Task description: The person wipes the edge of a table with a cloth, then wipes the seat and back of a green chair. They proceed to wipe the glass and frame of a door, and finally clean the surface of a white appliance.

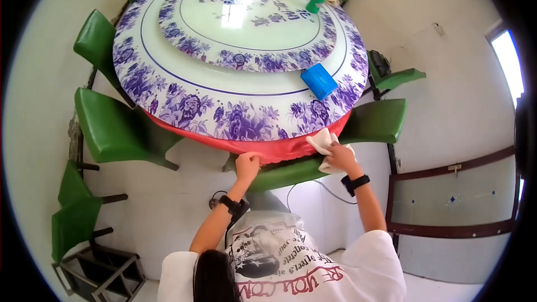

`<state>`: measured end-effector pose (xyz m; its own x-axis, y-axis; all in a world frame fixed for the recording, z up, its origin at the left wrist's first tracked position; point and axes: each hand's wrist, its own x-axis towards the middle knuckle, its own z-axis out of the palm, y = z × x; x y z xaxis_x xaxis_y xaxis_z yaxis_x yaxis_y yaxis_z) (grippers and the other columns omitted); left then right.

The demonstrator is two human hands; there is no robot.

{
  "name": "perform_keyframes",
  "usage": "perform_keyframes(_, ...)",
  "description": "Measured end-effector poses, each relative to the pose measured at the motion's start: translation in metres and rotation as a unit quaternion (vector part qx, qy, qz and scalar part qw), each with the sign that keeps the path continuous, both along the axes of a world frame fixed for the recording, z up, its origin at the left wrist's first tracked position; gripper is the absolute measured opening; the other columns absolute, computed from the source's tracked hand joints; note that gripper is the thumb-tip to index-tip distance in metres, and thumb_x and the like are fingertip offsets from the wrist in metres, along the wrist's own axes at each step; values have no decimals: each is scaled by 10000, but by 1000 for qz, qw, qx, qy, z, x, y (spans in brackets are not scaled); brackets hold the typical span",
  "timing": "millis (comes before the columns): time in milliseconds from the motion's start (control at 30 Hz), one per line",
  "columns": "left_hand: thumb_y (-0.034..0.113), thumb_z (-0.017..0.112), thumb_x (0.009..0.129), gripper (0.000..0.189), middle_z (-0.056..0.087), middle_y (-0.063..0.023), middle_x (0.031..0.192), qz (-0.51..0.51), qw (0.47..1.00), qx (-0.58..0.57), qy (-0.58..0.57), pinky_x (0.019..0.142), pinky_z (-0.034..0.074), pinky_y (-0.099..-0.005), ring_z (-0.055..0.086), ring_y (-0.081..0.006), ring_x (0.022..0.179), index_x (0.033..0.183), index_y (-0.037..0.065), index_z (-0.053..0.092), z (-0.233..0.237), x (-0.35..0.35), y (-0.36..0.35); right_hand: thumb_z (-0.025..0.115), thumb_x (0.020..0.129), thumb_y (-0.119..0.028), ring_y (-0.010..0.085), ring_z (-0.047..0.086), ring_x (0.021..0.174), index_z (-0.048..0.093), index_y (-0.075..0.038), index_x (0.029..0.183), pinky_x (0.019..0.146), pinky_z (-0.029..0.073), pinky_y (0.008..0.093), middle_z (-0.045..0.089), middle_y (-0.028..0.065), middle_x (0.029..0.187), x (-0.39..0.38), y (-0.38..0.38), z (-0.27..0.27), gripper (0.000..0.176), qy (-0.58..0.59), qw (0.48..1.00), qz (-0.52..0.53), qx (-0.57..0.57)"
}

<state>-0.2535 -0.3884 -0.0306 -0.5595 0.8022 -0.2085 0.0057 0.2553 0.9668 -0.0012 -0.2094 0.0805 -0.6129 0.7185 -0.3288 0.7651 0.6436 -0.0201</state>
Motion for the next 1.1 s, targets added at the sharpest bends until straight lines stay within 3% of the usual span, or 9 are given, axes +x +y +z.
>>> perform_keyframes(167, 34, 487, 798, 224, 656, -123, 663, -15, 993, 19, -120, 571, 499, -260, 654, -170, 576, 894, 12, 688, -26, -7, 0, 646, 746, -280, 337, 573, 922, 605, -117, 1092, 774, 469, 384, 552, 166, 1079, -50, -66, -53, 385, 311, 948, -13, -70)
perform_keyframes(300, 103, 529, 813, 205, 646, -122, 654, -69, 996, -22, 51, 554, 488, -310, 648, -217, 575, 949, 56, 674, -2, -18, -11, 692, 715, -380, 342, 555, 955, 564, -117, 1114, 753, 471, 403, 523, 169, 1067, -138, -108, -1, 495, 187, 971, 113, -100)
perform_keyframes(467, 205, 523, 827, 252, 631, -153, 698, -81, 992, -65, 69, 592, 483, -363, 635, -286, 648, 1021, 117, 658, 21, -27, -17, 735, 585, -534, 311, 546, 944, 584, -116, 1076, 742, 459, 396, 506, 149, 1049, -168, -70, -19, 661, 25, 956, 197, -216)
perform_keyframes(600, 219, 503, 820, 261, 625, -160, 789, -146, 976, -100, 127, 640, 480, -381, 610, -338, 725, 1022, 171, 660, 30, -44, -7, 709, 609, -583, 295, 559, 917, 608, -103, 1047, 739, 456, 382, 530, 135, 1007, -175, -50, -40, 658, 18, 932, 249, -263)
perform_keyframes(700, 188, 522, 844, 266, 672, -92, 740, -186, 971, -119, 87, 619, 500, -290, 664, -190, 693, 1058, 95, 650, 14, -52, 5, 699, 627, -578, 298, 565, 884, 631, -84, 991, 740, 457, 388, 540, 140, 973, -179, -47, -66, 618, 10, 942, 147, -303)
perform_keyframes(900, 100, 476, 891, 260, 660, -91, 958, -269, 942, -107, -171, 727, 514, -271, 636, -175, 849, 1071, -26, 615, -11, -79, 38, 662, 726, -311, 266, 600, 779, 635, -79, 745, 648, 485, 381, 588, 82, 800, -188, -62, -62, 235, 97, 984, 139, -59)
perform_keyframes(933, 107, 498, 889, 352, 630, -87, 1033, -306, 914, -119, -237, 782, 497, -287, 610, -164, 927, 1229, 21, 512, 3, -85, 40, 639, 725, -239, 250, 608, 746, 620, -90, 692, 603, 488, 377, 593, 56, 757, -188, -63, -69, 154, 108, 982, 154, 6)
perform_keyframes(1033, 107, 508, 888, 531, 574, -97, 1145, -417, 890, -67, -169, 788, 479, -263, 582, -164, 974, 1381, 81, 314, 44, -114, 35, 640, 717, -241, 249, 605, 749, 626, -100, 702, 606, 488, 373, 590, 48, 758, -190, -64, -63, 142, 59, 995, 84, 18)
perform_keyframes(1100, 135, 526, 878, 659, 529, -98, 1202, -433, 900, -13, -54, 778, 473, -280, 562, -170, 994, 1425, 150, 158, -1, -133, 26, 631, 699, -182, 238, 604, 745, 638, -122, 814, 595, 478, 357, 603, 45, 773, -194, -68, -47, 130, 71, 994, 58, 56)
